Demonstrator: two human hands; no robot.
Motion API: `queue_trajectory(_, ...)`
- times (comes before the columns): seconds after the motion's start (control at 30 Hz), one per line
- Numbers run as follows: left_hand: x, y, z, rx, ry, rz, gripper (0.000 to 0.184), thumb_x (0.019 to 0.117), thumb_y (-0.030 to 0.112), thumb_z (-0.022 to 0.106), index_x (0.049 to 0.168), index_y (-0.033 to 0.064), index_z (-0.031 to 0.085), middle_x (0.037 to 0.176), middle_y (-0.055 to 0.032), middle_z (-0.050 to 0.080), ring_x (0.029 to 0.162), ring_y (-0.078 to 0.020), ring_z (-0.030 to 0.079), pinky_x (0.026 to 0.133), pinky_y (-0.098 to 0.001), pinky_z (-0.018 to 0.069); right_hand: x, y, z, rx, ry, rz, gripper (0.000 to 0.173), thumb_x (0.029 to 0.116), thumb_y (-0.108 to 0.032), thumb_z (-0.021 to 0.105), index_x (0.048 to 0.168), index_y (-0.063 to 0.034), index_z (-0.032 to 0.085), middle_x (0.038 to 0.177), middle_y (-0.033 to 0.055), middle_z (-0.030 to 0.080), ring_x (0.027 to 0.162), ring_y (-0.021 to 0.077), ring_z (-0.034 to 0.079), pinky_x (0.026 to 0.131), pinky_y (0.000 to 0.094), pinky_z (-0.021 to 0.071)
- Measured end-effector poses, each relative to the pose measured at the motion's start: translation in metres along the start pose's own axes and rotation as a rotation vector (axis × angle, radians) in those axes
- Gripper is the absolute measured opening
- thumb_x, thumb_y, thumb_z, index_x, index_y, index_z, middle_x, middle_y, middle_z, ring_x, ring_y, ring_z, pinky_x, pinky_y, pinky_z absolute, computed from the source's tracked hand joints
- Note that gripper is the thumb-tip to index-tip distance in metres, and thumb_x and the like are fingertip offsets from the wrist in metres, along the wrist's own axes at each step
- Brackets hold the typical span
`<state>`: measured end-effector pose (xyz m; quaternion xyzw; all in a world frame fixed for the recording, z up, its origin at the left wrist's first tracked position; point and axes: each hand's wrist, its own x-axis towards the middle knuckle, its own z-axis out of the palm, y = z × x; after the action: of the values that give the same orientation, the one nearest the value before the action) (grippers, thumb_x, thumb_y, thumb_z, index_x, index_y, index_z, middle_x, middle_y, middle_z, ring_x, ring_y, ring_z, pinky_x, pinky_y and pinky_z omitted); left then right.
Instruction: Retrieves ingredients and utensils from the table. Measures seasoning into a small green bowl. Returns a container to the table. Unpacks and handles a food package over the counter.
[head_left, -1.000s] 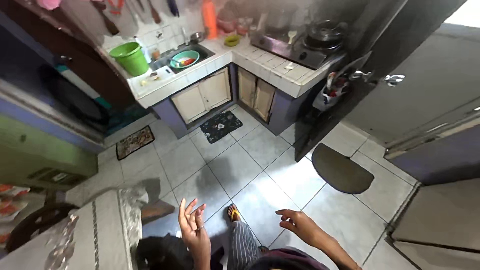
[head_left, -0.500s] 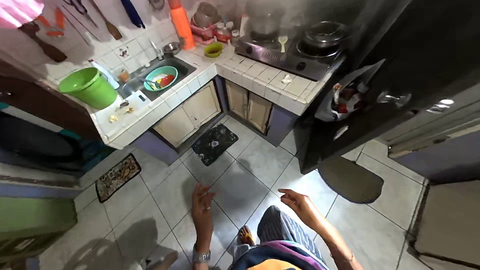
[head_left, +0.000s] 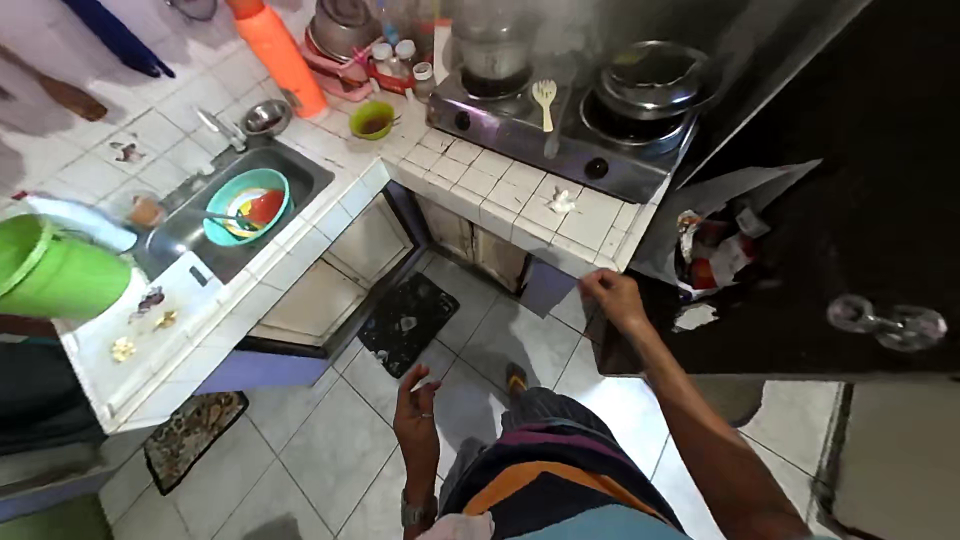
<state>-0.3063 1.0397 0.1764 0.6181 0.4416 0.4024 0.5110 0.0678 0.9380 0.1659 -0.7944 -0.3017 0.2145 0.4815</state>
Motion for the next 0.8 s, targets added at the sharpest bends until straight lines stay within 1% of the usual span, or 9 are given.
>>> queue_trajectory(0.1, 0.048, 0.004, 0.012, 0.014, 0.022, 0.009, 0.039, 0.1016, 0.005, 0.046, 0.135, -0.0147, 0.05, 0.125, -0.0182, 0.065, 0.095, -0.0108, 0.071, 0.083, -0.0276, 0.0598, 0.102, 0.019, 0.004, -0.057, 0.026, 0.115, 0.03, 0.1059, -0.018, 0.057, 0.112, 0.0097, 0.067, 0.106, 0.0269, 0.07, 0.092, 0.0375, 0.069, 0.086, 0.0558, 0.0551)
queue_trajectory(0.13, 0.064, 0.005, 0.015, 0.014, 0.029, 0.012, 0.039, 0.1017, 0.005, 0.046, 0.135, -0.0144, 0.05, 0.125, -0.0175, 0.065, 0.096, -0.0105, 0.071, 0.083, -0.0275, 0.0599, 0.133, 0.025, 0.008, -0.076, 0.049, 0.146, 0.031, 0.1058, -0.02, 0.058, 0.116, 0.0085, 0.066, 0.108, 0.0283, 0.068, 0.091, 0.0403, 0.069, 0.085, 0.0587, 0.0545)
queue_trajectory(0.2, 0.094, 0.002, 0.019, 0.007, 0.029, -0.006, 0.038, 0.1015, 0.004, 0.045, 0.135, -0.0137, 0.051, 0.124, -0.0163, 0.065, 0.097, -0.0108, 0.071, 0.084, -0.0276, 0.0599, 0.184, 0.039, 0.016, -0.134, 0.1, 0.216, 0.037, 0.1053, -0.026, 0.059, 0.125, 0.0053, 0.063, 0.115, 0.0297, 0.067, 0.097, 0.0451, 0.068, 0.087, 0.0638, 0.0537)
queue_trajectory(0.3, 0.139, -0.007, 0.019, 0.009, 0.015, -0.054, 0.037, 0.101, 0.002, 0.045, 0.134, -0.0131, 0.052, 0.124, -0.0165, 0.066, 0.096, -0.0112, 0.071, 0.084, -0.0281, 0.0599, 0.232, 0.043, 0.03, -0.238, 0.212, 0.362, 0.06, 0.098, -0.044, 0.067, 0.135, 0.003, 0.059, 0.122, 0.0349, 0.063, 0.113, 0.0548, 0.061, 0.094, 0.0727, 0.0455)
queue_trajectory(0.37, 0.177, -0.016, 0.014, 0.024, -0.001, -0.062, 0.038, 0.1006, 0.003, 0.045, 0.135, -0.0132, 0.052, 0.122, -0.0172, 0.066, 0.095, -0.0115, 0.071, 0.084, -0.0284, 0.0598, 0.254, 0.038, 0.041, -0.304, 0.219, 0.429, 0.07, 0.094, -0.049, 0.071, 0.138, 0.0031, 0.056, 0.128, 0.0371, 0.059, 0.12, 0.0558, 0.057, 0.098, 0.0733, 0.043)
queue_trajectory(0.53, 0.296, -0.036, -0.008, 0.038, -0.105, -0.063, 0.038, 0.1009, 0.001, 0.046, 0.136, -0.0123, 0.053, 0.125, -0.0219, 0.065, 0.1, -0.0188, 0.071, 0.087, -0.0346, 0.0601, 0.277, 0.036, 0.067, -0.336, 0.323, 0.469, 0.068, 0.0927, -0.035, 0.074, 0.141, 0.0068, 0.052, 0.135, 0.0381, 0.055, 0.127, 0.0543, 0.053, 0.104, 0.0682, 0.0421)
queue_trajectory(0.63, 0.374, -0.025, -0.023, 0.07, -0.203, -0.072, 0.037, 0.102, 0.003, 0.047, 0.136, -0.0114, 0.054, 0.127, -0.0232, 0.065, 0.102, -0.021, 0.071, 0.089, -0.035, 0.0596, 0.276, 0.031, 0.079, -0.337, 0.394, 0.484, 0.067, 0.0924, -0.033, 0.074, 0.138, 0.0118, 0.052, 0.135, 0.0402, 0.054, 0.13, 0.0542, 0.05, 0.109, 0.065, 0.0396)
queue_trajectory(0.73, 0.448, -0.018, -0.032, 0.079, -0.301, -0.071, 0.036, 0.1022, 0.002, 0.047, 0.135, -0.0113, 0.054, 0.127, -0.024, 0.065, 0.102, -0.022, 0.071, 0.09, -0.0357, 0.0591, 0.277, 0.02, 0.101, -0.297, 0.463, 0.492, 0.061, 0.0913, -0.022, 0.075, 0.136, 0.0129, 0.052, 0.129, 0.0404, 0.057, 0.121, 0.0528, 0.056, 0.105, 0.0631, 0.0424)
queue_trajectory(0.8, 0.491, -0.016, -0.031, 0.073, -0.355, -0.076, 0.035, 0.1027, 0.002, 0.048, 0.136, -0.0098, 0.055, 0.127, -0.0225, 0.065, 0.103, -0.0208, 0.071, 0.091, -0.035, 0.0589, 0.282, 0.007, 0.122, -0.238, 0.491, 0.511, 0.057, 0.0914, -0.016, 0.074, 0.135, 0.0134, 0.052, 0.122, 0.0391, 0.06, 0.109, 0.0493, 0.061, 0.097, 0.0606, 0.0474)
